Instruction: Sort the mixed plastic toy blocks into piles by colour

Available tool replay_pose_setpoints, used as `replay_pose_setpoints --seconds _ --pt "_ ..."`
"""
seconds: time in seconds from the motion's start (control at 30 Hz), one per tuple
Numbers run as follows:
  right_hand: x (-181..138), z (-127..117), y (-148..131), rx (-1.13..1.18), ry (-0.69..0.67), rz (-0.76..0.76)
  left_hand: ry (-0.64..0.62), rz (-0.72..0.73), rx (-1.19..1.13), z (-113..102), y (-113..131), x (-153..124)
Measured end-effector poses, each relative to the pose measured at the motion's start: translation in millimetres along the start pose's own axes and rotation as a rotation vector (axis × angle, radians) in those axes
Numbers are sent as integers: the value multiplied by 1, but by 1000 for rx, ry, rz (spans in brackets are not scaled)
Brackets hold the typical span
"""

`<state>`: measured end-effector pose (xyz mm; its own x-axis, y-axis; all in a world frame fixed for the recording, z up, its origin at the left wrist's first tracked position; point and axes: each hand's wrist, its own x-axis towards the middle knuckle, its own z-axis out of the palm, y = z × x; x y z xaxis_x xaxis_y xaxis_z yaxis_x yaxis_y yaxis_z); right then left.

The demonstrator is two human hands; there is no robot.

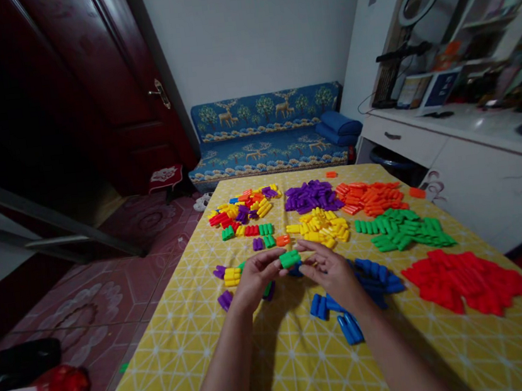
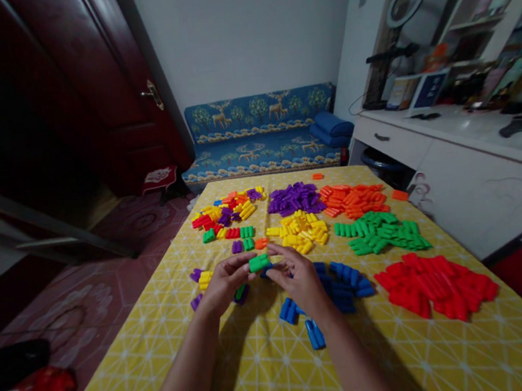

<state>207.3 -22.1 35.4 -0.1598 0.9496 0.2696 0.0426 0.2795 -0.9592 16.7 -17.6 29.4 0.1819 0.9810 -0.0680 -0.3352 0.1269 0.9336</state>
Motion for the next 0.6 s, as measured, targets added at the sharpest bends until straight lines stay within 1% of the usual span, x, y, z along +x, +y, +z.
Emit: replay_pose_setpoints --seconds 0.07,0.13,0.17,0.23,0.3,0.37,0.4,0.43,0.5,0.6 --pt "-2 9 -3 -70 -60 -93 -29 14 39 4 -1 -1" --pt "-3 13 -5 -123 -66 -164 -54 25 57 8 -2 -1" --pt "-3 14 -5 -129 -53 -169 -62 28 66 9 -2 0" --pt "-2 10 -3 -92 11 -98 -58 40 104 8 -1 1" --pt "1 -1 2 0 138 30 -19 94 203 3 1 1" --pt "6 -20 9 145 337 114 39 189 390 -6 6 0" --pt "10 -31 13 233 445 122 58 235 507 -12 9 -1" --pt "13 -44 18 327 548 110 65 272 621 -17 13 -2" --pt "18 -68 26 488 717 61 37 307 794 -29 19 -6" --pt "22 -97 34 579 870 -36 -55 286 928 -44 24 -11"
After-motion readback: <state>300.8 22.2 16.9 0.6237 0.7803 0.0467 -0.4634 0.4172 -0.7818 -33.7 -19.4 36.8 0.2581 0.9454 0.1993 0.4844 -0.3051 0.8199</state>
